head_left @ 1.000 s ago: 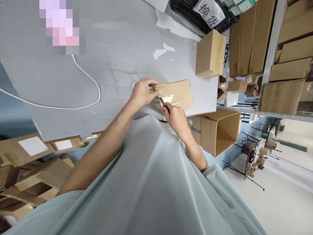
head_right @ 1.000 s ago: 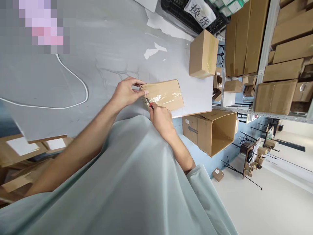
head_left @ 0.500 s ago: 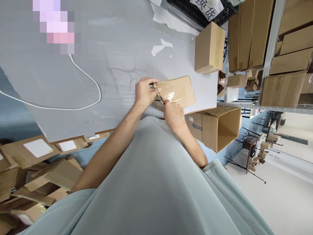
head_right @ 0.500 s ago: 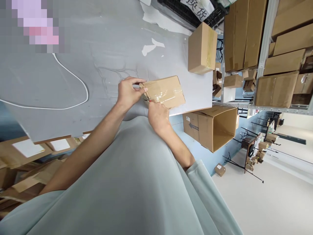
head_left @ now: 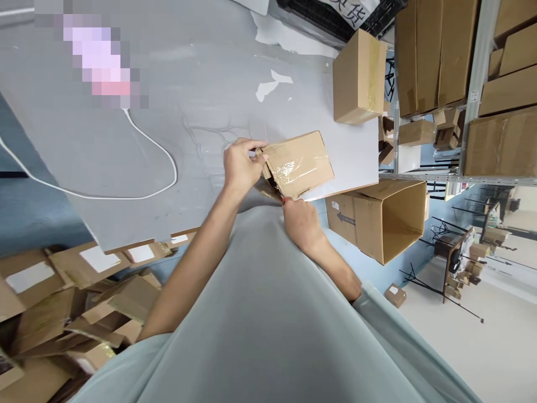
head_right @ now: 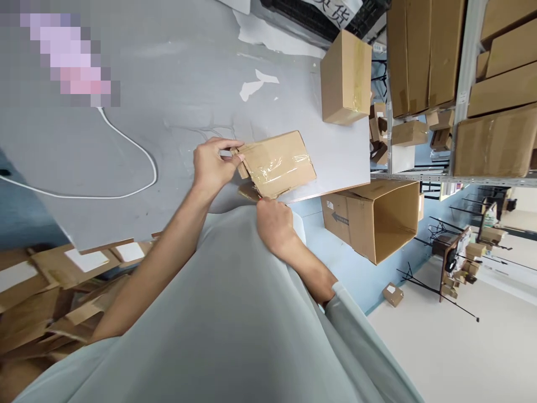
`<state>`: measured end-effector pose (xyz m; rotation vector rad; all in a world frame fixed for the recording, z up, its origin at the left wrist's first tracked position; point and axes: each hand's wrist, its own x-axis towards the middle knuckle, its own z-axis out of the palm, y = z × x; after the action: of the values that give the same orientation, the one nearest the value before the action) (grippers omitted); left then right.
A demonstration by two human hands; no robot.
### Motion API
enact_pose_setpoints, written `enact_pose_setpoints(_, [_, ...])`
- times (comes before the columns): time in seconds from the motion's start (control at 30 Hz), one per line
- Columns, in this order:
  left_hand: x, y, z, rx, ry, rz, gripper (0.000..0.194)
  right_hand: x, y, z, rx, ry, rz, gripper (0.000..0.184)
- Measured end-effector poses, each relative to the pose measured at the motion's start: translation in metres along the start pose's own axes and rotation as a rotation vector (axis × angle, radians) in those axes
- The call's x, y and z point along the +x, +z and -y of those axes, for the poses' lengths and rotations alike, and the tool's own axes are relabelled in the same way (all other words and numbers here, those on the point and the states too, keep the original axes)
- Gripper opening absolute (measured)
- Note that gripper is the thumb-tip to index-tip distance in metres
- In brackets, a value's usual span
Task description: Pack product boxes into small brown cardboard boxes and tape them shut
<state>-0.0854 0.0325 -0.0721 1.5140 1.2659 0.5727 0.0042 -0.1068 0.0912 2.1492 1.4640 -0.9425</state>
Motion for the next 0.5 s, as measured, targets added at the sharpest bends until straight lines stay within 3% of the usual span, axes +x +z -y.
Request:
enact_pose_setpoints(0.1, [-0.002, -0.009, -0.010, 0.077, 0.029, 0.002, 0.040, -0.011, -0.016, -0.021, 0.065, 0.017, -0.031, 0.031])
enact_pose_setpoints(0.2, [-0.007, -0.005, -0.032, 0.170, 0.141, -0.028, 0.045, -0.007, -0.029, -0.060, 0.205, 0.037, -0.207, 0.036])
enact_pose_setpoints(0.33, [-0.021, 0.034, -0.073, 0.257, 0.305, 0.062, 0.037, 0.018, -0.031, -0.124, 0.309, 0.088, -0.399, 0.037])
enact_pose_setpoints(0.4, [-0.026, 0.061, -0.087, 0.314, 0.377, 0.150, 0.038, 0.031, -0.029, -0.148, 0.325, 0.077, -0.418, 0.037])
enact_pose_setpoints(0.5, [-0.029, 0.090, -0.090, 0.378, 0.395, 0.241, 0.045, 0.050, -0.028, -0.168, 0.336, 0.024, -0.380, 0.037])
